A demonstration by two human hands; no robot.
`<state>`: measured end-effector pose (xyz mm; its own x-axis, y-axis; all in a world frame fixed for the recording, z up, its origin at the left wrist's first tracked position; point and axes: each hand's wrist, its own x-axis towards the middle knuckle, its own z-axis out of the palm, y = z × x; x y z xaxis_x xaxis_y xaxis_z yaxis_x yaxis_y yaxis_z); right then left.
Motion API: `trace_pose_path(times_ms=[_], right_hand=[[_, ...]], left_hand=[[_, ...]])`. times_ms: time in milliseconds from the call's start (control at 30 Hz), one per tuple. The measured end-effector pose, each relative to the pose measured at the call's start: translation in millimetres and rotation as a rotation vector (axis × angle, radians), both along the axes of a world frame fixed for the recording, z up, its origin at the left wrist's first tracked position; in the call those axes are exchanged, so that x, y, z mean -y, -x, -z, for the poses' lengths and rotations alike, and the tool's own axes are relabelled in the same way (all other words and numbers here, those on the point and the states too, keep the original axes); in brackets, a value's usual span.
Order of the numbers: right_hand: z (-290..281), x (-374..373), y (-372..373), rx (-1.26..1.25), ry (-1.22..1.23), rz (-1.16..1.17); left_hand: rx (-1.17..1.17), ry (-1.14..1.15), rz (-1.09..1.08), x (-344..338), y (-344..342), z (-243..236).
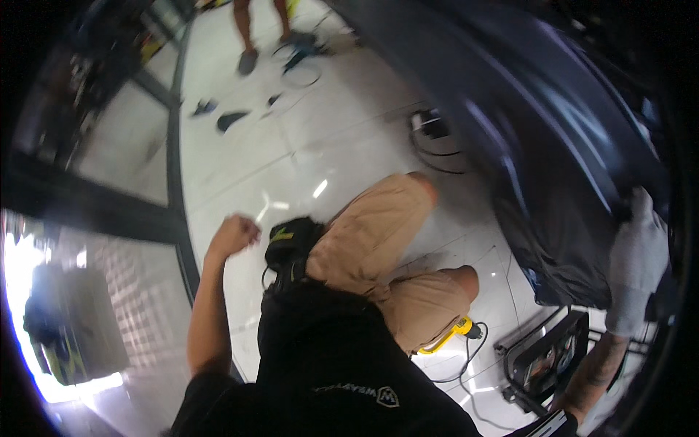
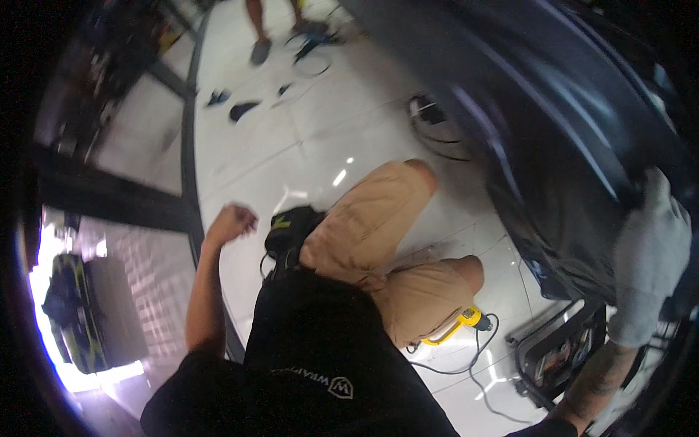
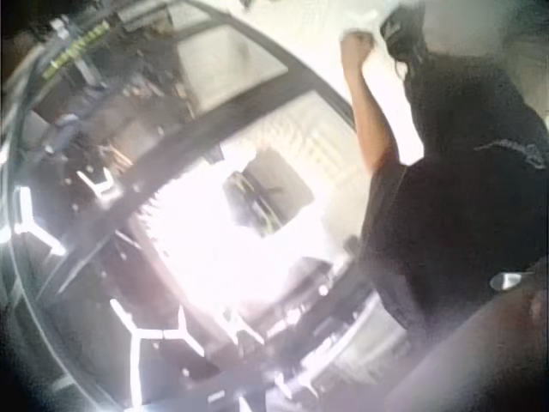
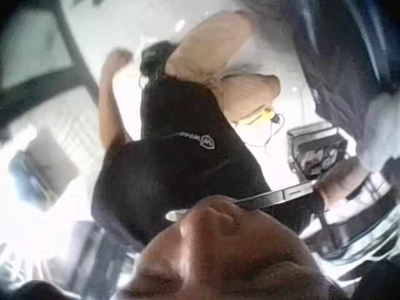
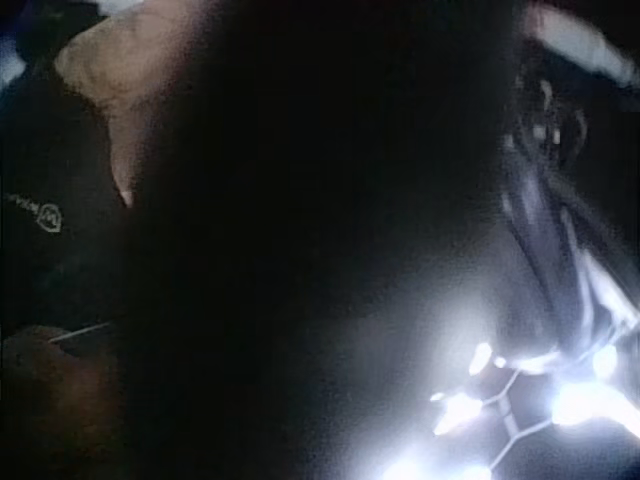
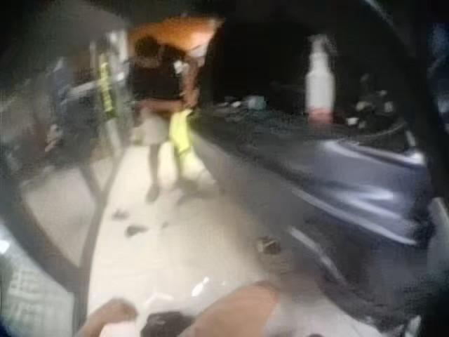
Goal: The person applies a dark vinyl wrap to a car bumper using a heat gun, squeegee, and knife. They smooth the film, heat it to conform to curves, and trim the edges.
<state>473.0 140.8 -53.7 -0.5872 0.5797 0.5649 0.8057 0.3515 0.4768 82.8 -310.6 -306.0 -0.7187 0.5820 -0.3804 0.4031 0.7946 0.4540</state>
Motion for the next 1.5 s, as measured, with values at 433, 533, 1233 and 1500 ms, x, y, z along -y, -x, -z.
trace_pose_path(times_ms=[433,533,1233,1500], right_hand=[[-8.1,-0.5,23.3,-0.006,0.032,-0.067],[-17.9,10.3,29.6,-0.011,0.109,-0.215],[-43.4,3.1,13.4,0.160,0.308,-0.270],[-57.0,10.3,22.3,0.229,0.388,-0.216]], left_hand=[[-0.296,0.313,0.089,-11.1,-92.5,79.9],[-0.427,0.221,0.000,3.9,-89.0,118.8],[0.955,-1.507,-0.708,23.1,-43.1,-46.2],[1.179,-1.164,0.217,-248.9,-110.1,-179.6]])
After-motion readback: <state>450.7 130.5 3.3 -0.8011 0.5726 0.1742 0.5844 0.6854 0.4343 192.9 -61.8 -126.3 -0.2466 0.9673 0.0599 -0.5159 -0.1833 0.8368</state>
